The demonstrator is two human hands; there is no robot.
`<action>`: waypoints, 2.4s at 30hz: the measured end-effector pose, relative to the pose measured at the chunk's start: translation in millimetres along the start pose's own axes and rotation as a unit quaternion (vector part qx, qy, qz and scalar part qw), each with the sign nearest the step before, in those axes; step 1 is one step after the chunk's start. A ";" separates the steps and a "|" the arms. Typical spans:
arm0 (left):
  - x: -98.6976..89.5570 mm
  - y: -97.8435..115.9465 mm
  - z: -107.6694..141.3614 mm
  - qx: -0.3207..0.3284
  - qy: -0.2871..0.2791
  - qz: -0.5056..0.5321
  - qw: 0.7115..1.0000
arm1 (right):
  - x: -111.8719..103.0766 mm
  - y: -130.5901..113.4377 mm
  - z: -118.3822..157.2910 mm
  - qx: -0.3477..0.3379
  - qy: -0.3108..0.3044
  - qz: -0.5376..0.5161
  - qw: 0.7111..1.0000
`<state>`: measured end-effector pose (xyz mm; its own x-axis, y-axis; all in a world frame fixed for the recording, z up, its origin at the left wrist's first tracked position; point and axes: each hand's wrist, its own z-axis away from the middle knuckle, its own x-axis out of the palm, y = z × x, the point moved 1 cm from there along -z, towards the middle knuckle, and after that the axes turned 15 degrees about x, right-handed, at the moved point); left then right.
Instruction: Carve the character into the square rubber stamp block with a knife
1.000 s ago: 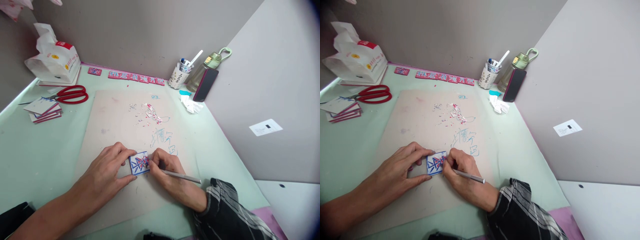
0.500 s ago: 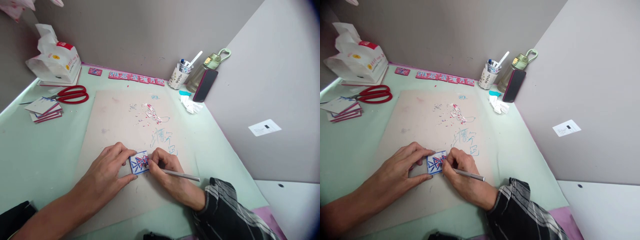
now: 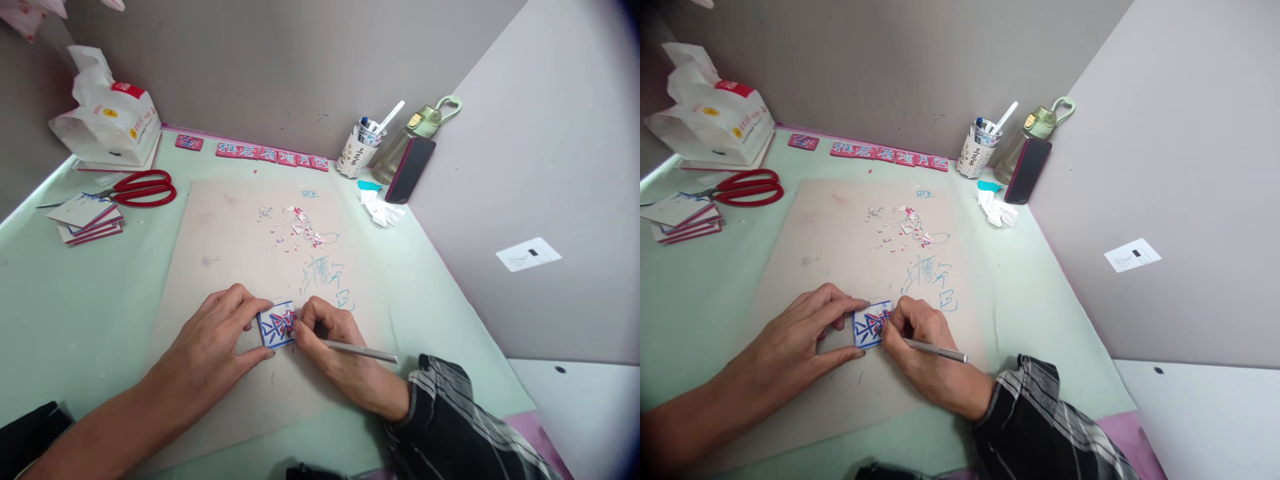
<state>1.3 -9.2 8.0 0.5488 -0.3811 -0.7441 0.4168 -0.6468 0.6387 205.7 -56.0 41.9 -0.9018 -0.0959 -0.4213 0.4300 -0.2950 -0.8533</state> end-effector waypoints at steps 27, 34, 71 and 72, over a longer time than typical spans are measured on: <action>-0.8 1.0 -0.8 -0.012 0.005 -0.001 1.000 | -1.9 2.3 -0.9 0.017 0.010 -0.015 1.000; -0.8 1.7 -2.0 -0.007 0.013 -0.014 1.000 | -1.1 6.7 -2.2 0.009 0.004 -0.036 0.999; 1.4 0.7 -1.2 0.014 0.022 -0.021 0.999 | 1.1 9.7 -2.1 -0.006 -0.017 -0.048 0.999; 1.5 0.6 -1.1 0.015 0.022 -0.022 0.999 | 1.3 9.7 -2.1 -0.006 -0.016 -0.047 0.999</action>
<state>3.2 -9.4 7.5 0.5622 -0.3228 -0.7614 0.4202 -0.6814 0.5992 208.8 -56.9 32.4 -0.9388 -0.0992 -0.3297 0.3443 -0.2932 -0.8919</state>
